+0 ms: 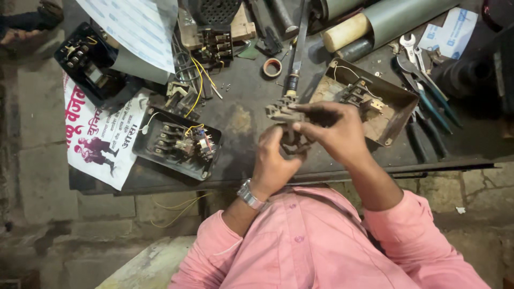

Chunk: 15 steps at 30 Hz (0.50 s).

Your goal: The person uses a metal file to scrape and clean the internal contacts of a small electrical component. They then place the component down and pick up a larger, block-like electrical part, inspecting it by turning it over in their hands.

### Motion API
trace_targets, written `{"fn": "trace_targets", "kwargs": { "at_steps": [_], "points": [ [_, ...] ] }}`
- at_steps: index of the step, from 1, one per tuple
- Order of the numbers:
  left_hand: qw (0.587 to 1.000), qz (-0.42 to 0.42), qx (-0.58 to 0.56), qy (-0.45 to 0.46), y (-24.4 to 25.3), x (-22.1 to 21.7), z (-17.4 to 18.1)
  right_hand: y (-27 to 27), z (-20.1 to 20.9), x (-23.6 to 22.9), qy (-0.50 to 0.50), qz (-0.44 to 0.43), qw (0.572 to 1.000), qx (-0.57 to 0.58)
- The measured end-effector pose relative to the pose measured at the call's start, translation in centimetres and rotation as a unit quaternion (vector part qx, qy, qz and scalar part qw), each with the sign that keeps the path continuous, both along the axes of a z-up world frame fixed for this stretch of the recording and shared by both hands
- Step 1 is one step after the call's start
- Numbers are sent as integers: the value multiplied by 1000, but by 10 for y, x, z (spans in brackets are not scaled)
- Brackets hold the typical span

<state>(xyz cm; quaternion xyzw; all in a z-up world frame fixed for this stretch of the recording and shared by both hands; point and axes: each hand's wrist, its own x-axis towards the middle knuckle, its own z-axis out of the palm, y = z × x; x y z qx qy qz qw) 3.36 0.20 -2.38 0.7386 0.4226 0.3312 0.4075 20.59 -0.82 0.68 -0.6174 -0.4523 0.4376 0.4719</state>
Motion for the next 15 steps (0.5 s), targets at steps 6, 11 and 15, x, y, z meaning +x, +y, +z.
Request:
{"fn": "trace_targets", "kwargs": {
  "at_steps": [6,11,15],
  "points": [
    [955,-61,-217,-195,5,-14,-27,4,18,13,-258,-7,957,132],
    [837,-79,-404,-360,4,-22,-38,-12,18,27,-169,-77,981,63],
    [740,-64,-490,-456,8,-28,-29,-24,1,29,-208,-54,974,72]
  ]
}}
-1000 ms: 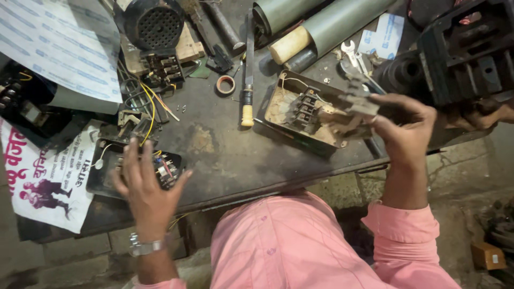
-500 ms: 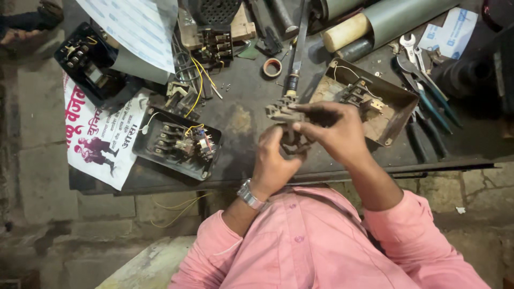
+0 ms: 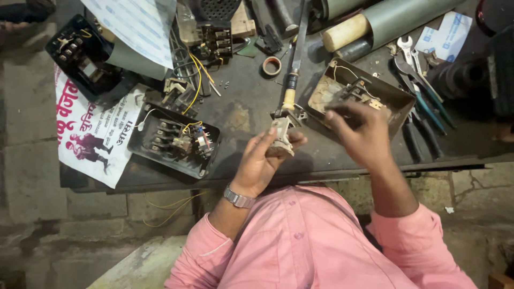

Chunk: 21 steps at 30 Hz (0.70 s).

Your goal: The person uses a metal file to scrape and clean the internal contacts of a small electrical component. They then place the component down and pick up a larger, block-like electrical part, inspecting it by turning it over in their hands.

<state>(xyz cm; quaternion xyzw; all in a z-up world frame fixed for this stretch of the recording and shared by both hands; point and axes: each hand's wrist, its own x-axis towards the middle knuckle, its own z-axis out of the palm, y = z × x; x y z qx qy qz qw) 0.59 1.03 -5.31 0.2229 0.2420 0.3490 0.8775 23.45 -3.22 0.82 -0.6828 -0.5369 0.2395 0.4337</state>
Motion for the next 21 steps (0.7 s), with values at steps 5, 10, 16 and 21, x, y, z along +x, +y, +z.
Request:
{"fn": "trace_targets", "kwargs": {
  "at_steps": [5,10,16,21],
  "points": [
    [993,15,-70,-92,-4,-4,11,-27,-29,-7,78,12,995,-64],
    [979,8,-137,-151,-10,-6,0,-41,-46,-13,169,38,981,-91],
    [971,7,-104,-217,-16,-10,-26,-45,-36,-43,308,140,932,-130],
    [991,-20,-9,-136,-20,-28,-24,-47,-29,-60,405,83,900,-137]
  ]
}}
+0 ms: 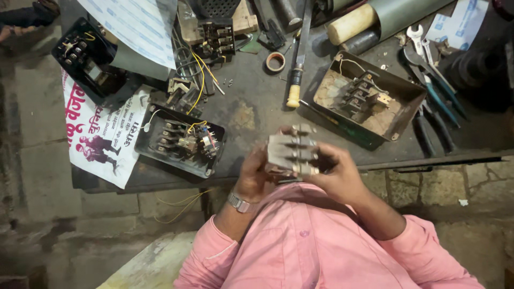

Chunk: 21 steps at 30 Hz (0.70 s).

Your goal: The person uses a metal file to scrape and clean the internal contacts of a small electrical component. They then place the component down and pick up a larger, block-like electrical part, inspecting it by turning it over in their hands.

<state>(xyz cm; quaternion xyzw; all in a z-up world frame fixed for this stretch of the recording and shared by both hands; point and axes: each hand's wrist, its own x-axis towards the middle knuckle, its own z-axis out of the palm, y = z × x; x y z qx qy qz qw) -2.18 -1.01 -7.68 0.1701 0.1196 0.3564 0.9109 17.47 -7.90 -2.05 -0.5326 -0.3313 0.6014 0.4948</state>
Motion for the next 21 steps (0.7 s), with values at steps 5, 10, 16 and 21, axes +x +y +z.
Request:
{"fn": "trace_targets", "kwargs": {
  "at_steps": [5,10,16,21],
  "points": [
    [998,-6,52,18,5,-1,9,-6,-4,4,-255,9,963,84],
    [971,83,155,160,-3,6,13,4,3,-2,-306,-16,932,192],
    [992,76,-74,75,-1,11,7,9,0,-11,-357,-5,920,162],
    [992,83,-33,90,-5,19,14,12,-45,-24,-186,-41,978,85]
  ]
}}
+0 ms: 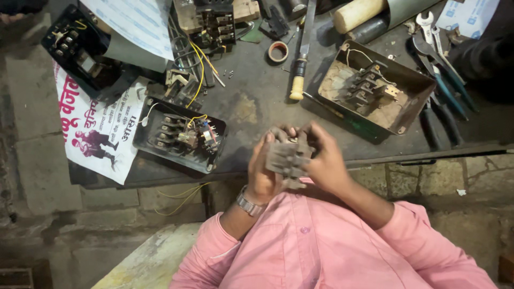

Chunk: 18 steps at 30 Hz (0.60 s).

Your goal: The person uses a metal file to scrape and clean the internal contacts of a small electrical component. They then place the component down and pick up a larger, block-like electrical part, inspecting it by turning it over in their hands.

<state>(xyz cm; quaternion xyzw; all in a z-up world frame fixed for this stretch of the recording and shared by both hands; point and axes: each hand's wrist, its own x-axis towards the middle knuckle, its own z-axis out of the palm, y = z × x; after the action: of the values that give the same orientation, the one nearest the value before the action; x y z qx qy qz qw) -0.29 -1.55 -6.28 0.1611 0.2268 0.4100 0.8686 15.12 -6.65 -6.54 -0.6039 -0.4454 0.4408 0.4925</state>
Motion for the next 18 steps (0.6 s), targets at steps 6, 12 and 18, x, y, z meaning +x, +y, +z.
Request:
{"fn": "trace_targets", "kwargs": {
  "at_steps": [6,12,18],
  "points": [
    [991,52,79,92,-7,3,2,4,-23,-13,120,4,990,74],
    [984,100,89,116,1,-3,-5,9,8,2,221,89,961,-143],
    [970,44,160,177,-5,-1,-1,18,3,-9,145,65,985,62]
  ]
}}
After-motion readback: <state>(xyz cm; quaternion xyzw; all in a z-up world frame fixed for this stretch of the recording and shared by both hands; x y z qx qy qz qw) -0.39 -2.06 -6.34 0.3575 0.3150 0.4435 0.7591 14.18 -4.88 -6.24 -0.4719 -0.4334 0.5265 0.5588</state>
